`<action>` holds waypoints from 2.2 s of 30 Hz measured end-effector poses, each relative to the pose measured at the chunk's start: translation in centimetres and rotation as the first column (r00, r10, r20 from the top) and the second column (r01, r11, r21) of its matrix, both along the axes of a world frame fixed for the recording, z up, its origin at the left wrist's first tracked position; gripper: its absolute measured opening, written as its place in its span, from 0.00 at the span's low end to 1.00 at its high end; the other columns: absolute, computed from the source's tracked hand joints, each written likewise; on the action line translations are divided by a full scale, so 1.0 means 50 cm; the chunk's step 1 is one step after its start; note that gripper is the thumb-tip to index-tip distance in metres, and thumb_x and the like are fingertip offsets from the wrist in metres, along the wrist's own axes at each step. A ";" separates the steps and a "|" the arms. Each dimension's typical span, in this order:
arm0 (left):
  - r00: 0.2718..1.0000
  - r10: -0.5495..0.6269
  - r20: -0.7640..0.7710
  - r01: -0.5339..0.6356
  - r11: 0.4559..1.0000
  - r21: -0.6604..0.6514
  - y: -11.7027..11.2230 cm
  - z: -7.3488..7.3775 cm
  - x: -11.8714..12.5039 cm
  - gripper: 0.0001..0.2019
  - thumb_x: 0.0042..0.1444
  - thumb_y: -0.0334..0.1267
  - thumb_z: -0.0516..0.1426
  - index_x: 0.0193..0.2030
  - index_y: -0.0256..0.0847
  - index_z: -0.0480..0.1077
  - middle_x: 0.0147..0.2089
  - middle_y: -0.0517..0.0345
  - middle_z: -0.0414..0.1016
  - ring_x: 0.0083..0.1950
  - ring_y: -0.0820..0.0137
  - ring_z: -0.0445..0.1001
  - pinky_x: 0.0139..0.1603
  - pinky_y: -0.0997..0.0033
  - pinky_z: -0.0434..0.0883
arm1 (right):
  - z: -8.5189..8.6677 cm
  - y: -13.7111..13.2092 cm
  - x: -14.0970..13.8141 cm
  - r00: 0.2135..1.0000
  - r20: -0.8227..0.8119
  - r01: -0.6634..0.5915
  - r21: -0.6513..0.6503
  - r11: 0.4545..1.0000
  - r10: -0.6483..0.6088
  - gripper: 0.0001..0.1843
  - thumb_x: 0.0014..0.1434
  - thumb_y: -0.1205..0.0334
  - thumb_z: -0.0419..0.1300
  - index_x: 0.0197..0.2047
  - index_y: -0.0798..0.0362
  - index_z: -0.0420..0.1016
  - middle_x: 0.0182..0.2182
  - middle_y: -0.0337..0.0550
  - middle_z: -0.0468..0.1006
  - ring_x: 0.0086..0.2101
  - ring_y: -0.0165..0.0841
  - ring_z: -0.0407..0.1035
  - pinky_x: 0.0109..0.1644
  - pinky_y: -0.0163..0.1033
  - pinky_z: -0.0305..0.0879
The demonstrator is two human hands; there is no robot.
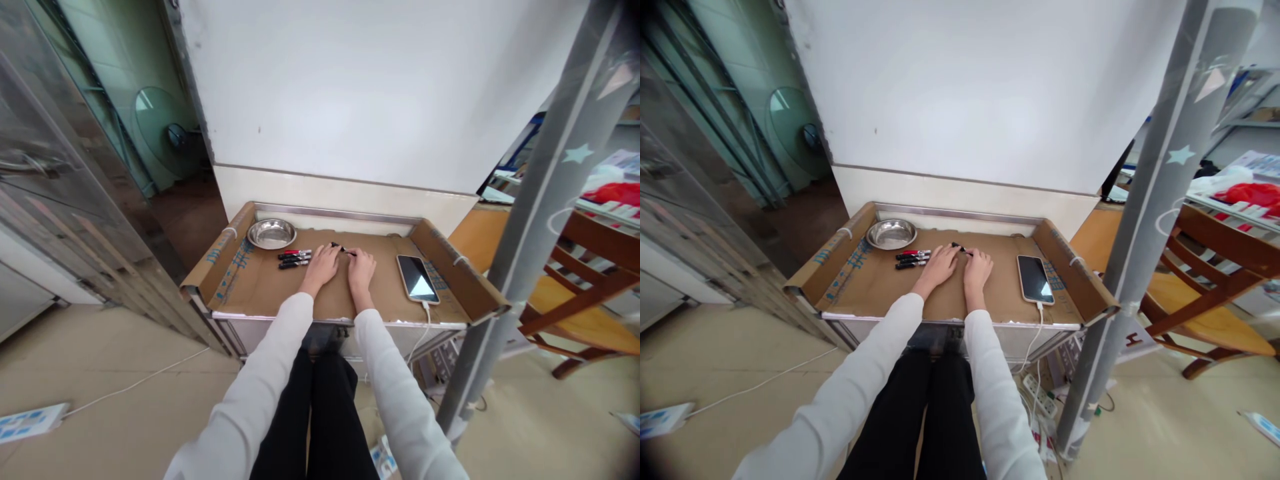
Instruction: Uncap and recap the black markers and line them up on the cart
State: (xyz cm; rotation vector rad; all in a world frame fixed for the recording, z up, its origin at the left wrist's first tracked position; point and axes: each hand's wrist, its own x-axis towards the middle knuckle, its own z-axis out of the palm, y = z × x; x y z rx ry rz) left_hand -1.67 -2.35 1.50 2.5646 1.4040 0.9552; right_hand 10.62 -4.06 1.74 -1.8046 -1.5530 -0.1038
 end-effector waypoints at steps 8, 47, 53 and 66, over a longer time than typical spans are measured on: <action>0.998 0.051 -0.048 -0.051 0.999 0.013 -0.006 0.008 -0.002 0.22 0.61 0.36 0.47 0.62 0.39 0.58 0.63 0.45 0.61 0.63 0.59 0.59 0.62 0.55 0.55 | 0.005 -0.008 0.000 0.987 -0.072 0.147 0.012 0.989 -0.146 0.14 0.62 0.67 0.47 0.41 0.54 0.75 0.37 0.50 0.78 0.40 0.40 0.64 0.43 0.40 0.49; 0.993 0.109 -0.049 -0.109 0.994 -0.005 -0.014 0.019 -0.003 0.11 0.64 0.33 0.44 0.48 0.40 0.64 0.49 0.49 0.65 0.50 0.62 0.67 0.50 0.61 0.58 | -0.008 0.012 0.006 0.950 -0.269 -0.139 0.082 0.987 0.156 0.16 0.59 0.68 0.44 0.40 0.58 0.73 0.41 0.54 0.76 0.41 0.36 0.68 0.47 0.39 0.61; 0.995 0.103 -0.011 -0.103 0.995 0.014 -0.010 0.017 -0.003 0.13 0.66 0.36 0.42 0.48 0.41 0.65 0.47 0.50 0.71 0.49 0.64 0.68 0.50 0.63 0.57 | -0.012 0.010 0.005 0.878 -0.317 -0.333 0.130 0.934 0.357 0.25 0.57 0.68 0.45 0.58 0.59 0.64 0.50 0.53 0.74 0.46 0.33 0.70 0.52 0.38 0.63; 0.948 0.289 0.129 -0.294 0.956 0.017 -0.084 0.032 -0.027 0.14 0.65 0.39 0.43 0.49 0.45 0.67 0.49 0.50 0.73 0.53 0.59 0.63 0.54 0.55 0.54 | -0.025 0.000 0.006 0.867 -0.356 -0.364 0.026 0.931 0.349 0.36 0.52 0.74 0.46 0.66 0.60 0.51 0.57 0.55 0.68 0.54 0.36 0.67 0.57 0.43 0.62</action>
